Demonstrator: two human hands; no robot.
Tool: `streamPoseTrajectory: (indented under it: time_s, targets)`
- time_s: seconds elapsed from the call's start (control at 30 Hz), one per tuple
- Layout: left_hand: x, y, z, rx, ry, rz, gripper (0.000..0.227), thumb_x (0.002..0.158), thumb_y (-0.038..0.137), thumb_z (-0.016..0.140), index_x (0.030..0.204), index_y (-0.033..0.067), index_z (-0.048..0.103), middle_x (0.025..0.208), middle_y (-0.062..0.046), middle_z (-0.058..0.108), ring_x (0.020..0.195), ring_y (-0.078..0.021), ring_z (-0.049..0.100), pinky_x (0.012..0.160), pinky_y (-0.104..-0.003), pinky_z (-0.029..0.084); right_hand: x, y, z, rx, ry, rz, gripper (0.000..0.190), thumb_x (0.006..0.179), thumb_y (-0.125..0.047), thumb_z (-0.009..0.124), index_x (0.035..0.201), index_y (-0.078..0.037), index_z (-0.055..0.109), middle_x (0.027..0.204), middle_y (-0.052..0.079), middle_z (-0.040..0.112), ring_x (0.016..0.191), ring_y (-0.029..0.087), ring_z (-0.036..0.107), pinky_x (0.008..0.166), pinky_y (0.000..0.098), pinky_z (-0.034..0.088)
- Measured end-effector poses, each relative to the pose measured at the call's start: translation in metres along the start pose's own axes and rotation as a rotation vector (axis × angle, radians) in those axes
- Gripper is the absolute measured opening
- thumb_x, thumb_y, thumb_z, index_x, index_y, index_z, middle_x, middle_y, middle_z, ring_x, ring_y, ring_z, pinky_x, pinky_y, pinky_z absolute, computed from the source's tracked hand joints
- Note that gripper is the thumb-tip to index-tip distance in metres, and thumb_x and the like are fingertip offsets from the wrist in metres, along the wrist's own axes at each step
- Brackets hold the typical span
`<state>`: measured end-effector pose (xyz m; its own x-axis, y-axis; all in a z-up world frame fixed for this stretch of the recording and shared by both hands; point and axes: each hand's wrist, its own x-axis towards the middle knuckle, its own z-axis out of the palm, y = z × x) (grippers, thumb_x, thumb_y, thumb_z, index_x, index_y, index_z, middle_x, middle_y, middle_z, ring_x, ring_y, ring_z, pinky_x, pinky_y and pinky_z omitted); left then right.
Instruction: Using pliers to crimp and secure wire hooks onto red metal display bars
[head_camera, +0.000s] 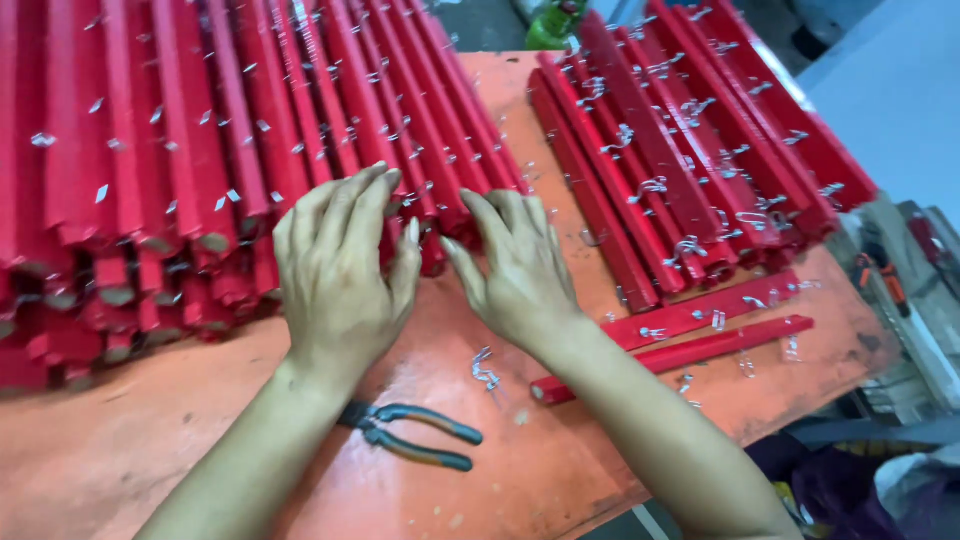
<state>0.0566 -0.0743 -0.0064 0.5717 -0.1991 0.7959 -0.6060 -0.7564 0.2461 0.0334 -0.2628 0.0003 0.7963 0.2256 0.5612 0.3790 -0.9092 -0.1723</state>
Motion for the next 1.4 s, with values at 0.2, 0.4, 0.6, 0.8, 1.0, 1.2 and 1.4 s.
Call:
streamPoseTrajectory:
  time_s: [0.2,0.4,0.6,0.8,1.0,1.2,1.4]
  targets:
    - [0.027,0.046,0.027,-0.206,-0.028,0.054,0.047,0.094,0.024,0.067,0.137,0.0073,0.057,0.132,-0.012,0.062,0.117,-0.0335,0.057,0.096,-0.048,0.041,-0.037,0.052,-0.041,-0.394,0.046,0.122,0.047,0.092,-0.032,0.067,0.132,-0.008,0.060,0.119,0.013,0.055,0.112,0.035,0.051,0.074,0.0465,0.052]
    - [0.046,0.103,0.101,-0.418,-0.128,0.099,0.052,0.088,0.022,0.068,0.135,0.0051,0.057,0.128,-0.018,0.062,0.114,-0.0388,0.060,0.089,-0.051,0.047,-0.052,0.145,-0.073,-0.445,0.049,0.309,0.039,0.097,-0.030,0.065,0.128,-0.007,0.061,0.107,0.015,0.058,0.104,0.038,0.059,0.070,0.0512,0.055]
    - [0.057,0.156,0.191,-0.547,-0.347,0.052,0.055,0.089,0.019,0.065,0.141,0.0047,0.053,0.136,-0.020,0.060,0.121,-0.0406,0.059,0.093,-0.053,0.048,-0.037,0.230,-0.083,-0.369,-0.165,0.613,0.040,0.095,-0.045,0.065,0.120,-0.013,0.069,0.104,0.012,0.068,0.106,0.036,0.067,0.077,0.0510,0.057]
    - [0.061,0.178,0.258,-0.569,-0.535,-0.044,0.047,0.099,0.023,0.048,0.140,0.0031,0.051,0.133,-0.020,0.062,0.121,-0.0399,0.060,0.098,-0.053,0.048,-0.011,0.226,-0.087,-0.257,-0.359,0.687,0.037,0.094,-0.037,0.061,0.116,-0.009,0.071,0.109,0.020,0.071,0.109,0.045,0.067,0.087,0.0578,0.055]
    - [0.063,0.176,0.246,-0.609,-0.530,-0.033,0.046,0.099,0.019,0.045,0.141,0.0006,0.051,0.131,-0.021,0.064,0.121,-0.0421,0.060,0.099,-0.053,0.048,-0.013,0.235,-0.080,-0.235,-0.329,0.683,0.034,0.093,-0.038,0.060,0.113,-0.012,0.069,0.107,0.018,0.070,0.106,0.044,0.068,0.083,0.0580,0.055]
    - [0.065,0.161,0.233,-0.595,-0.454,0.000,0.046,0.099,0.017,0.045,0.143,0.0014,0.050,0.134,-0.023,0.062,0.123,-0.0426,0.059,0.099,-0.054,0.048,-0.020,0.220,-0.090,-0.272,-0.284,0.584,0.031,0.097,-0.033,0.055,0.111,-0.006,0.064,0.106,0.019,0.068,0.099,0.047,0.068,0.080,0.0591,0.057]
    - [0.080,0.144,0.198,-0.538,-0.361,0.086,0.050,0.098,0.011,0.052,0.146,-0.0008,0.046,0.139,-0.026,0.057,0.126,-0.0447,0.055,0.101,-0.056,0.047,-0.027,0.202,-0.109,-0.374,-0.265,0.416,0.032,0.097,-0.030,0.052,0.111,-0.002,0.059,0.102,0.020,0.064,0.095,0.049,0.068,0.074,0.0624,0.056]
